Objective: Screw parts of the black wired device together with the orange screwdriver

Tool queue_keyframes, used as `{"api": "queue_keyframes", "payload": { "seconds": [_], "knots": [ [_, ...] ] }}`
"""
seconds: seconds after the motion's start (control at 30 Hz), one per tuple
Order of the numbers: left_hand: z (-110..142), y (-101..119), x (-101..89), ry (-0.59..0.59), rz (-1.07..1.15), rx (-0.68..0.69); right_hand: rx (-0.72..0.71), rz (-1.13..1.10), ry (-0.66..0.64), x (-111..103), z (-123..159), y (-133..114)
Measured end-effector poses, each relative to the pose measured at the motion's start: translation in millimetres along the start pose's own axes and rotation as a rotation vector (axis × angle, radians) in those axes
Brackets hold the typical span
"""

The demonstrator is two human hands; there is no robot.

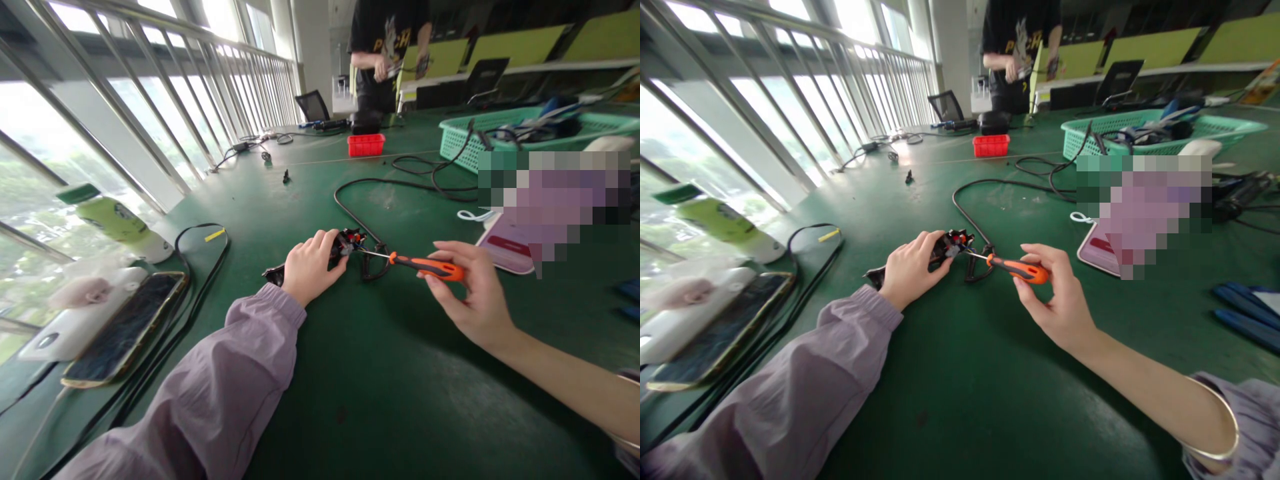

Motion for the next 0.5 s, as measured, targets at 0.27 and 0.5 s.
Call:
{"api": "queue_keyframes", "payload": {
  "seconds": [0.27,0.5],
  "knots": [
    [-0.3,0.1,0.7,-0.003,-0.008,0.003,0.091,-0.029,-0.171,0.7,1.3,-1.3],
    [-0.3,-0.3,0.8,-0.001,-0.002,0.005,-0.015,0.003,0.034,0.1,0.1,0.8]
  ]
}}
Point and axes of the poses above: each hand's wrist, its own z-axis away from the middle knuckle, its own x-axis out of the palm, y = z × x, the point moved 1 cm from there along -z, towards the middle knuckle, and after that the axes turned 1 degree about -x, right-handed, at the moved point
